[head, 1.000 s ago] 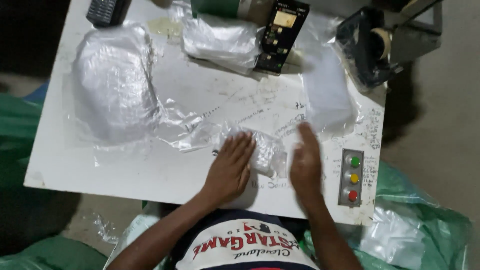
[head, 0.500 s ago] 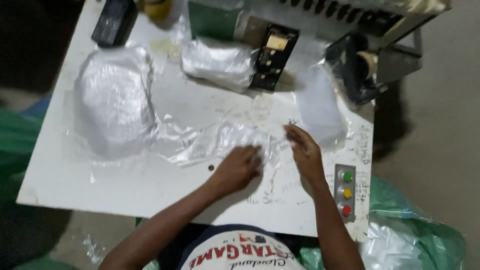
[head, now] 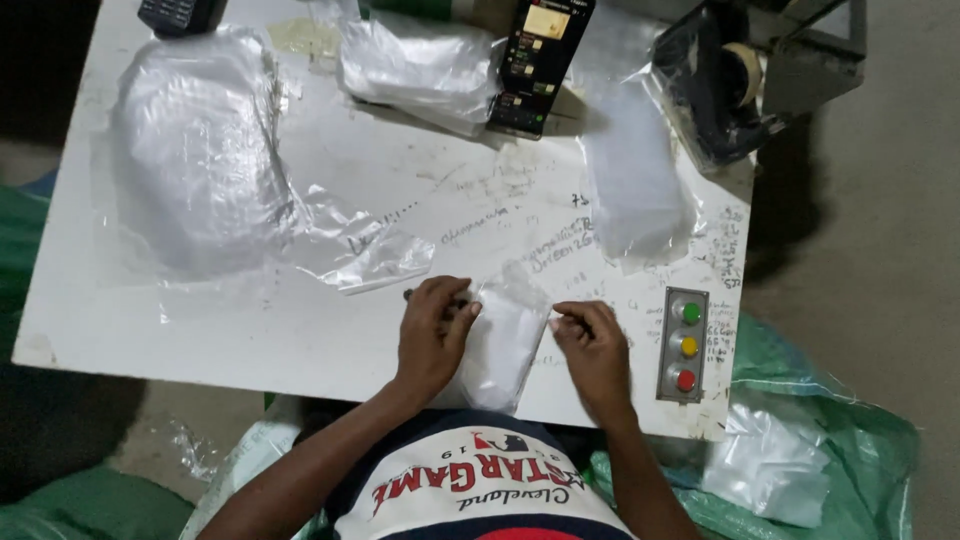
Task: Manually organizing and packaging small plastic bags by folding and stacking them on a workbench.
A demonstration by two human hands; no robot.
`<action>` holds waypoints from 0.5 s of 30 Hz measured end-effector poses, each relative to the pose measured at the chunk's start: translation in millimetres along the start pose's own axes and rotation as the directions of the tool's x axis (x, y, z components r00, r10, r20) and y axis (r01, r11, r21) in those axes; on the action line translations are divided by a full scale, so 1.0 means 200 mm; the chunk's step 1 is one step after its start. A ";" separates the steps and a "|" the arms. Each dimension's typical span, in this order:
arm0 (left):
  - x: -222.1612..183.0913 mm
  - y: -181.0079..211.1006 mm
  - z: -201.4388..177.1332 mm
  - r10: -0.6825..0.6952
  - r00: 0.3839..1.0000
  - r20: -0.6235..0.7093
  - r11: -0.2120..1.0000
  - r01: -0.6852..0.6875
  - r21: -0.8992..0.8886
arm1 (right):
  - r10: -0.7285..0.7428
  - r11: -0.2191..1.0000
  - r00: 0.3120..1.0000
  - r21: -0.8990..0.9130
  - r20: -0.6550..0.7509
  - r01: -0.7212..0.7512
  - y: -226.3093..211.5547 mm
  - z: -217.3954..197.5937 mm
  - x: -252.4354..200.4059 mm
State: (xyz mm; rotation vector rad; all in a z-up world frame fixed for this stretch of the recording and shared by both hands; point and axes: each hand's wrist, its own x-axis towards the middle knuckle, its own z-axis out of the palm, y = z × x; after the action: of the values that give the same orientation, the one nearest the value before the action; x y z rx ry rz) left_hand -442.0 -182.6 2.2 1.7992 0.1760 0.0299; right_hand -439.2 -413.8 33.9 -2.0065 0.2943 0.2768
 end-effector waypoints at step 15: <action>0.12 0.08 -0.11 0.169 0.759 0.628 0.748 -0.514 0.420 | -0.215 0.912 0.921 -0.272 0.324 0.308 -0.10 0.10 0.01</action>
State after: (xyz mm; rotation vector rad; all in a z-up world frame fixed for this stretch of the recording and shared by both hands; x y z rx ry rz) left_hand -419.9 -161.0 21.6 2.3431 -0.6699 -0.3091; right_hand -432.3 -386.6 42.0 -2.2570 -0.2235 0.4610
